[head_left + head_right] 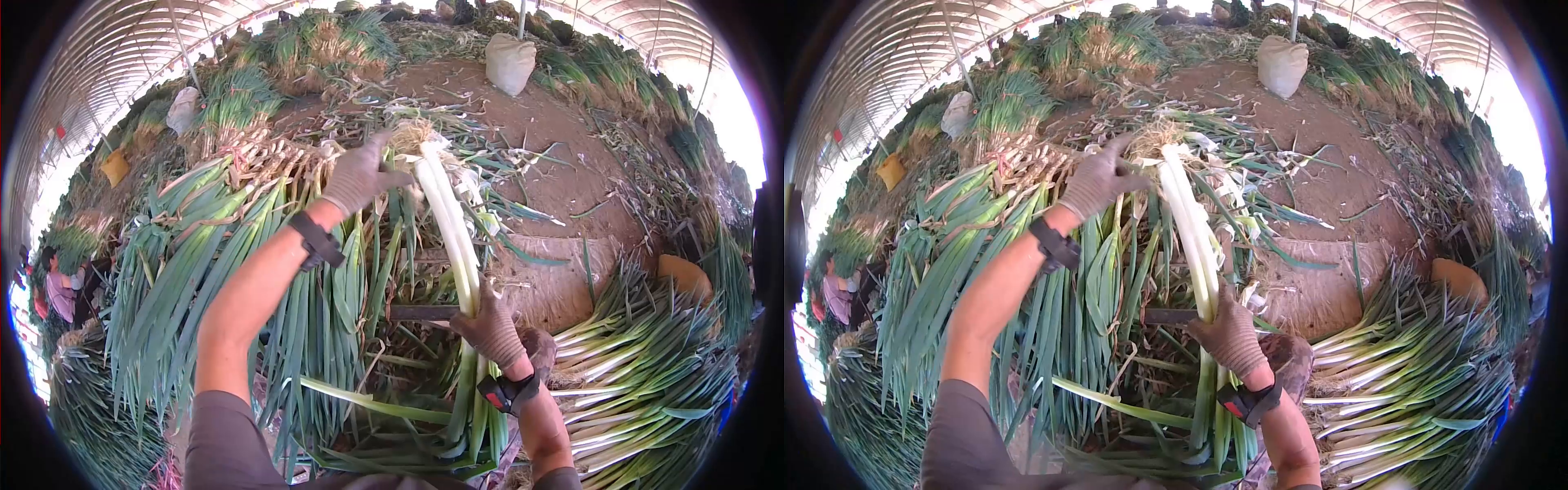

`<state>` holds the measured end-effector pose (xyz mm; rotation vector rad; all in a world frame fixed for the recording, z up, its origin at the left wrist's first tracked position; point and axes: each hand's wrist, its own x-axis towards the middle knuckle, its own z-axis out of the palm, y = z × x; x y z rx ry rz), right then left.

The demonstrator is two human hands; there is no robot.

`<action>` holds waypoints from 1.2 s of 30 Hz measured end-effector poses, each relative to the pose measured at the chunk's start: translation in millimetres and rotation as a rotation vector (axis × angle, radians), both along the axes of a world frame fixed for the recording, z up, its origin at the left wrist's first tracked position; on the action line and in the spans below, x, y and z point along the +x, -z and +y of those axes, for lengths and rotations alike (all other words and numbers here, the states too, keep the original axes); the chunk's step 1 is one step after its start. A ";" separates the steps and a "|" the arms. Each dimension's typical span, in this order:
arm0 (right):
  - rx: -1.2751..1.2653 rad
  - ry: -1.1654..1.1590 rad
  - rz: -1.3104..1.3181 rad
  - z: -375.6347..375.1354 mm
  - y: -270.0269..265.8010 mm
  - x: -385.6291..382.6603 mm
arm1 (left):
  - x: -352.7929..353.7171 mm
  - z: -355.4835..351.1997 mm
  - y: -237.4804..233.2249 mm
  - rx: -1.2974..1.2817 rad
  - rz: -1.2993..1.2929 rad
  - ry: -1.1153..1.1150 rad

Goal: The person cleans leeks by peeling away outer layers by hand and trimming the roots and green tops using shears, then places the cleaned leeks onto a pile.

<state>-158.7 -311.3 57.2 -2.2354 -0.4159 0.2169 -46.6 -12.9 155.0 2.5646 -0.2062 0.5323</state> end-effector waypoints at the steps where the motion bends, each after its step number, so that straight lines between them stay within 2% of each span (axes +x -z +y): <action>1: -0.009 -0.009 0.000 1.2 2.1 -2.6 | 3.7 -8.3 8.7 -0.016 -0.059 0.008; 3: -0.020 -0.025 -0.007 6.4 2.7 -4.9 | 10.9 -18.0 19.8 -0.039 -0.184 0.025; 6: 0.055 -0.062 0.053 9.4 -8.6 -9.3 | 30.0 -11.7 5.3 0.300 -0.103 -0.227; 8: 0.045 -0.077 0.051 4.8 -11.2 -11.6 | 59.2 22.9 10.8 0.362 -0.297 -0.358; 9: 0.045 -0.084 0.049 3.2 -11.5 -12.4 | 68.5 49.3 -1.1 0.315 -0.256 -0.534; 10: 0.175 -0.078 0.112 -1.2 -11.2 -12.1 | 74.1 80.8 -14.5 0.264 -0.216 -0.713; 12: 0.430 -0.052 0.246 -21.2 -7.5 -14.1 | 63.1 133.0 -35.9 0.307 0.062 -0.706; 14: 0.709 -0.066 0.408 -31.0 -6.0 -2.7 | 58.7 128.2 4.8 0.128 -0.020 -0.264; 15: 0.753 -0.062 0.469 -29.6 -6.4 4.3 | 46.9 125.3 24.3 0.037 -0.063 -0.048; 17: 0.814 -0.052 0.531 -25.5 -6.0 8.8 | -4.7 44.9 20.2 -0.508 0.512 0.152; 18: 0.837 -0.042 0.533 -20.9 -7.5 7.2 | -23.1 14.3 22.2 -0.529 0.551 0.281; 20: 0.843 -0.051 0.521 -16.1 -8.2 6.0 | -20.9 -24.4 58.9 -0.486 0.340 0.500; 22: 0.806 -0.086 0.501 -15.0 -4.3 1.2 | -45.9 -50.7 36.1 -0.823 0.549 0.558; 25: 0.855 -0.160 0.532 -15.5 -4.4 0.7 | -19.8 -57.1 68.8 -1.139 0.458 0.759; 26: 0.869 -0.193 0.557 -16.3 -7.1 0.1 | -22.7 -58.6 65.0 -1.225 0.431 0.755; 28: 0.886 -0.177 0.577 -14.0 -8.5 -2.5 | -18.4 -58.8 62.7 -1.147 0.376 0.711; 29: 0.894 -0.171 0.590 -13.6 -8.3 -4.0 | -13.0 -57.8 61.2 -0.987 0.348 0.666; 32: 0.893 -0.242 0.611 -13.9 5.7 3.0 | -13.7 -65.7 69.0 -1.175 0.225 0.620; 34: 0.912 -0.211 0.620 -10.8 1.1 -0.8 | -14.5 -67.0 72.5 -1.333 0.098 0.542; 35: 0.920 -0.196 0.626 -9.0 -0.9 -2.6 | -10.9 -67.6 74.1 -1.279 -0.070 0.457; 36: 0.905 -0.193 0.625 -8.2 -0.1 -2.5 | -10.3 -64.7 76.7 -1.262 -0.081 0.417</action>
